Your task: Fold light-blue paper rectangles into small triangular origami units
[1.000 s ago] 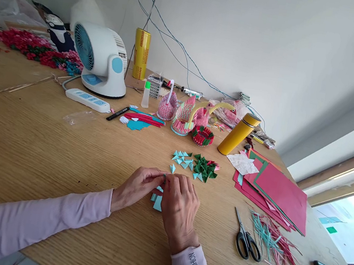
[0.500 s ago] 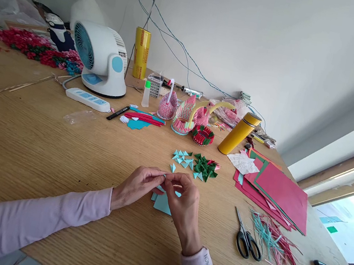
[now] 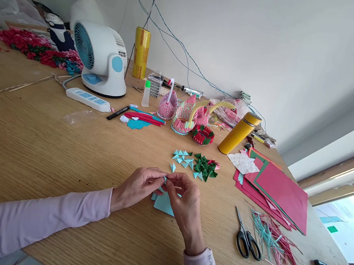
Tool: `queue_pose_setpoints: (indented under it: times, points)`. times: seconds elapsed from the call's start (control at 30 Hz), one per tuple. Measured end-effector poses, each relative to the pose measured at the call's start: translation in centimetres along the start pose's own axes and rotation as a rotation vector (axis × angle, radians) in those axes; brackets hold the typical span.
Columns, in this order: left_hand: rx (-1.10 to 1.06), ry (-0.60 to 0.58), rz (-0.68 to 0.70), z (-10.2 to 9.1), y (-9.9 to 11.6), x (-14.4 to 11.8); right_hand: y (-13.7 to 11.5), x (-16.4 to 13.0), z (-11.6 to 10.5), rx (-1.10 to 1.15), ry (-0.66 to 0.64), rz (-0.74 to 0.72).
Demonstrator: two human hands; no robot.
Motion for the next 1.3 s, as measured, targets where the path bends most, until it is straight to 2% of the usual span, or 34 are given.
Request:
queue_pose_setpoints:
  times: [0.23, 0.5, 0.63, 0.8, 1.0, 1.1, 1.3]
  points:
    - [0.0, -0.008, -0.025, 0.0, 0.0, 0.0, -0.5, -0.2, -0.1, -0.186, 0.02, -0.104]
    - [0.017, 0.004, -0.034, 0.2, 0.0, 0.0, -1.4, -0.7, 0.1, -0.503, 0.095, -0.378]
    - [0.025, -0.008, -0.091, 0.1, 0.0, 0.0, -1.5, -0.8, 0.2, -0.602, 0.096, -0.442]
    - [-0.101, -0.052, -0.158, -0.2, 0.2, 0.4, -1.9, -0.7, -0.2, -0.519, 0.089, -0.431]
    - [-0.308, -0.031, -0.248, -0.5, 0.2, 0.5, -1.8, -0.5, -1.1, -0.414, -0.003, -0.31]
    - [-0.384, -0.029, -0.324, -0.6, 0.3, 0.4, -1.4, -0.4, -1.7, -0.37, 0.001, -0.263]
    - [-0.44, -0.148, -0.439, -0.9, 0.5, 0.2, -0.6, -0.1, -2.1, -0.289, 0.028, -0.192]
Point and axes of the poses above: each hand's wrist, its own x-axis towards the middle knuckle, its own z-axis out of the palm, y = z × x, the point moved 3 cm from there along x, towards the middle knuckle, and after that the axes turned 4 degrees about y, right-handed, at the moved point
